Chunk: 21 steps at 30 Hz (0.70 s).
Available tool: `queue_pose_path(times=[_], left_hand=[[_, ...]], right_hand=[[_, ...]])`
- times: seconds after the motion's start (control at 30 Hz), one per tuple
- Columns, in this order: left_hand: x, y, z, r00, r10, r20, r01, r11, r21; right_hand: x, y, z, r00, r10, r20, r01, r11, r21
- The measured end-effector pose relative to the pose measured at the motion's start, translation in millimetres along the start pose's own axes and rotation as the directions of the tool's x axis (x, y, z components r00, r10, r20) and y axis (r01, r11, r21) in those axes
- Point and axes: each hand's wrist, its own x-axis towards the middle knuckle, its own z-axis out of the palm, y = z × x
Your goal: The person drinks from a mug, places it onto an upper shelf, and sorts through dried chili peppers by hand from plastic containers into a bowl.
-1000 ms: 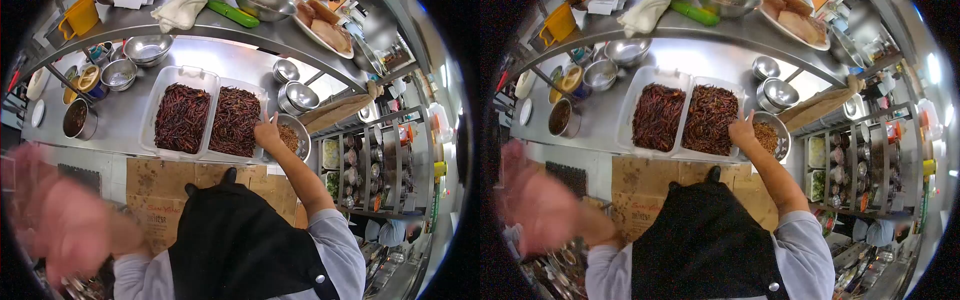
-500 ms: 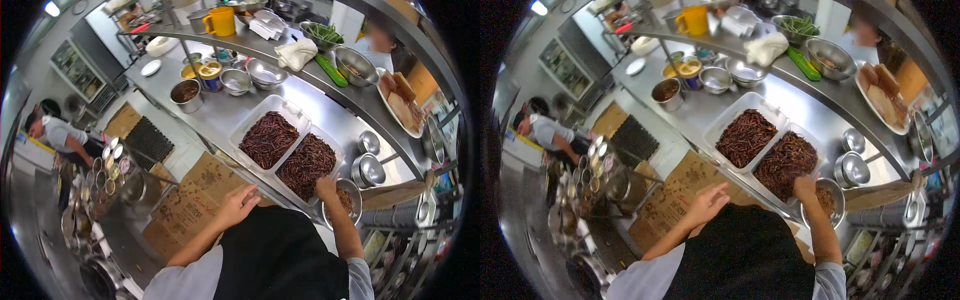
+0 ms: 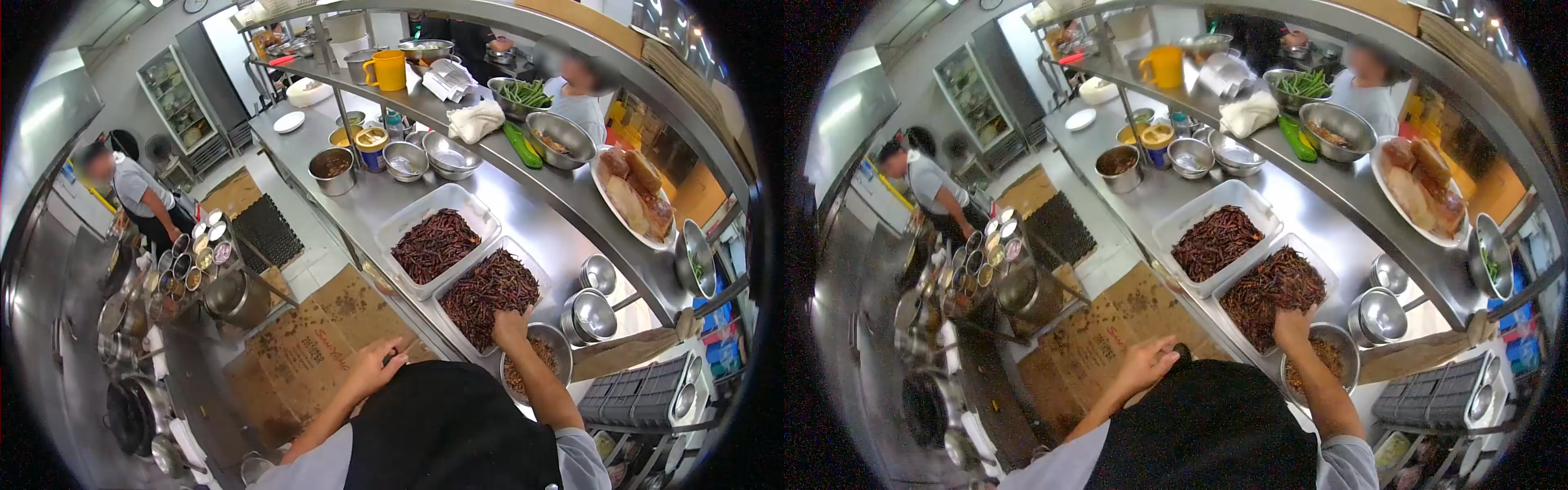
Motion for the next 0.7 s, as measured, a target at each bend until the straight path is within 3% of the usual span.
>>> queue_pose_path(times=[0.1, 0.17, 0.2, 0.27, 0.37, 0.47, 0.5, 0.6, 0.7], left_hand=[[-2, 5, -2, 0.999, -0.014, -0.037, 0.016, 0.999, 0.051], [1, 14, -4, 0.994, -0.097, 0.044, 0.093, 0.992, 0.089], [1, 14, 0, 0.995, -0.097, 0.034, 0.094, 0.992, 0.084], [2, 11, 6, 0.998, -0.034, 0.048, 0.032, 0.998, 0.058], [6, 7, 3, 0.993, -0.048, 0.112, 0.04, 0.996, 0.078], [9, -8, 3, 0.995, -0.006, 0.103, -0.001, 0.998, 0.063], [12, -15, 3, 0.994, -0.002, 0.107, -0.004, 0.998, 0.061], [32, -29, -12, 0.985, 0.005, 0.174, -0.013, 0.999, 0.048], [61, -34, -30, 0.968, 0.021, 0.251, -0.044, 0.995, 0.087]], right_hand=[[9, -2, -3, 0.99, 0.023, 0.142, -0.007, 0.994, -0.11], [11, -2, -8, 0.977, 0.049, 0.21, -0.028, 0.994, -0.104], [9, -3, -9, 0.978, 0.044, 0.205, -0.021, 0.993, -0.112], [3, -7, -8, 0.999, 0.034, 0.014, -0.035, 0.997, 0.064], [-2, -5, 3, 0.998, -0.02, -0.059, 0.022, 0.999, 0.025], [1, 1, 17, 0.995, 0.036, -0.092, -0.036, 0.999, -0.003], [1, 1, 16, 0.995, 0.041, -0.092, -0.042, 0.999, -0.003], [11, -5, 14, 0.986, 0.129, 0.109, -0.129, 0.992, 0.001], [9, -18, 3, 0.979, 0.176, 0.106, -0.176, 0.984, -0.01]])
